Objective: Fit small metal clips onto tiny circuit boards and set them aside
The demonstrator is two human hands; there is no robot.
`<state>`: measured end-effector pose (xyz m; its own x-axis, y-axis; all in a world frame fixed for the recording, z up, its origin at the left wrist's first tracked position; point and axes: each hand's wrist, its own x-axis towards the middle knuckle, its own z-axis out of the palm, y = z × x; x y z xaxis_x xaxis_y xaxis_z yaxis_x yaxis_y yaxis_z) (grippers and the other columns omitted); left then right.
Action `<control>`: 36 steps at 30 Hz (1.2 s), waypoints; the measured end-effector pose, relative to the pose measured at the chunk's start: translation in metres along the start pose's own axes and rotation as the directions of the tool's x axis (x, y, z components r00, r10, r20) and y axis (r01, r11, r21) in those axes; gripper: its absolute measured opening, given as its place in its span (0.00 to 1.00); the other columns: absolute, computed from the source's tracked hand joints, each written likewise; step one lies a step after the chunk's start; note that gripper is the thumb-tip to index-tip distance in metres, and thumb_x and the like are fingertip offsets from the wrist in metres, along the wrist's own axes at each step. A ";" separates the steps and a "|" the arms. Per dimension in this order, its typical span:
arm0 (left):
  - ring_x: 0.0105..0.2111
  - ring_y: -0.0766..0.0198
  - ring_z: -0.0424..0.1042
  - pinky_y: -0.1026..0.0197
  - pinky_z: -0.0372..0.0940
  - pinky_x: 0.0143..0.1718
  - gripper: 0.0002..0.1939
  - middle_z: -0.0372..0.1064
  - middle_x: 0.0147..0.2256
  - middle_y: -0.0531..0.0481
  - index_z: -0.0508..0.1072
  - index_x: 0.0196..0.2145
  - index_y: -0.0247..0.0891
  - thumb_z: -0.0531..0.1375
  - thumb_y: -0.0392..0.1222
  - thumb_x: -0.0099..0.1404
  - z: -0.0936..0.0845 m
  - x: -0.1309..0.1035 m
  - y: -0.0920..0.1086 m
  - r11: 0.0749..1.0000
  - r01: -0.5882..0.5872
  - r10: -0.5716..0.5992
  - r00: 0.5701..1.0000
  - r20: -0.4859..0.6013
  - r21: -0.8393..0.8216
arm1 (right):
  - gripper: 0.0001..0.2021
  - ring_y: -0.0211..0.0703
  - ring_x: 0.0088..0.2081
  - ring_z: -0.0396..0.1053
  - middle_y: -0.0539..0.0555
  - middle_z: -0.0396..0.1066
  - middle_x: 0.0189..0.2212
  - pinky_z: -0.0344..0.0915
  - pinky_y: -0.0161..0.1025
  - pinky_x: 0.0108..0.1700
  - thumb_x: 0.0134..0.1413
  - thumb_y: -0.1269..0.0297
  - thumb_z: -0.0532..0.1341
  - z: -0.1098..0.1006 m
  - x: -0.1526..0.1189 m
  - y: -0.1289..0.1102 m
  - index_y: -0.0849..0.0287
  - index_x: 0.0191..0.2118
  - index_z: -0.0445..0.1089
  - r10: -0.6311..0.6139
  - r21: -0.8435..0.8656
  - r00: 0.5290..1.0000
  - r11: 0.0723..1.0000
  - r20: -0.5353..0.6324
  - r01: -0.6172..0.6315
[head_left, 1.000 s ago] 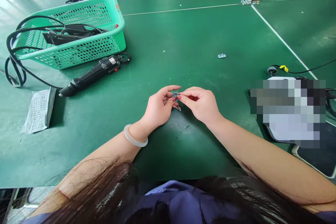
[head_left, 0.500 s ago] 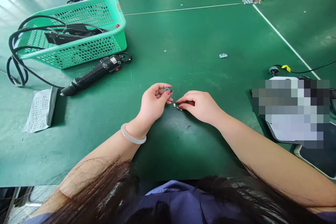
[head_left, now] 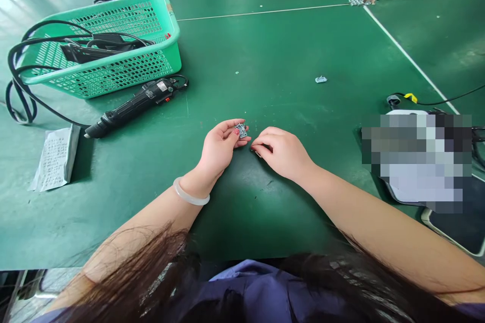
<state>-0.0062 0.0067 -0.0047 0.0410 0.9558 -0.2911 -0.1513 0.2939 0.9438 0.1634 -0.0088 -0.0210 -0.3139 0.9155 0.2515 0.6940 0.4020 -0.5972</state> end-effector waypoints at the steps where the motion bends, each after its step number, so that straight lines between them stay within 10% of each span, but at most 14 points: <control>1: 0.30 0.71 0.78 0.65 0.74 0.40 0.09 0.80 0.37 0.49 0.75 0.43 0.35 0.57 0.30 0.69 0.000 0.000 0.000 1.000 0.002 -0.002 1.000 0.011 0.000 | 0.09 0.39 0.32 0.70 0.52 0.76 0.33 0.64 0.39 0.35 0.61 0.71 0.62 -0.001 0.000 0.001 0.57 0.31 0.78 0.001 0.048 0.998 0.999 -0.061 0.002; 8: 0.29 0.71 0.79 0.68 0.72 0.34 0.04 0.78 0.30 0.53 0.73 0.39 0.35 0.62 0.30 0.66 0.000 -0.002 -0.002 1.000 -0.001 0.004 0.986 0.169 -0.018 | 0.07 0.37 0.28 0.66 0.51 0.74 0.30 0.62 0.38 0.28 0.60 0.69 0.63 -0.008 0.000 -0.005 0.55 0.30 0.75 0.040 0.262 0.938 0.964 -0.343 0.055; 20: 0.27 0.69 0.78 0.68 0.73 0.32 0.25 0.78 0.29 0.54 0.69 0.32 0.35 0.77 0.47 0.46 -0.002 -0.002 -0.007 0.982 0.061 -0.001 0.948 0.318 -0.178 | 0.05 0.34 0.24 0.60 0.48 0.71 0.27 0.60 0.37 0.26 0.55 0.68 0.66 -0.002 -0.002 -0.015 0.55 0.29 0.78 0.090 0.349 0.925 0.936 -0.370 0.049; 28: 0.33 0.68 0.80 0.66 0.73 0.39 0.08 0.79 0.32 0.51 0.70 0.33 0.36 0.67 0.31 0.62 -0.002 -0.001 -0.005 0.967 0.126 -0.075 0.971 0.227 -0.219 | 0.09 0.38 0.28 0.65 0.52 0.76 0.32 0.63 0.40 0.30 0.61 0.65 0.62 -0.010 -0.003 -0.014 0.54 0.36 0.81 0.126 0.269 0.923 0.963 -0.364 -0.025; 31: 0.35 0.69 0.80 0.65 0.73 0.44 0.05 0.80 0.36 0.49 0.71 0.34 0.36 0.62 0.28 0.65 -0.003 0.000 -0.002 0.963 0.106 -0.073 0.988 0.136 -0.248 | 0.09 0.40 0.29 0.67 0.53 0.76 0.32 0.63 0.40 0.31 0.61 0.65 0.62 -0.013 -0.002 -0.006 0.54 0.35 0.81 0.161 0.243 0.940 0.966 -0.299 -0.088; 36: 0.35 0.69 0.80 0.61 0.72 0.49 0.05 0.79 0.36 0.50 0.71 0.36 0.35 0.60 0.28 0.66 -0.002 0.001 0.000 0.963 0.075 -0.063 0.996 0.056 -0.258 | 0.06 0.36 0.27 0.65 0.49 0.76 0.33 0.62 0.39 0.31 0.52 0.71 0.67 -0.015 0.000 0.006 0.52 0.31 0.81 0.148 0.119 0.981 0.979 0.122 -0.163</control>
<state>-0.0078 0.0074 -0.0054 0.1055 0.9342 -0.3407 -0.3974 0.3537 0.8467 0.1771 -0.0065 -0.0128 -0.2843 0.9565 0.0650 0.6539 0.2430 -0.7165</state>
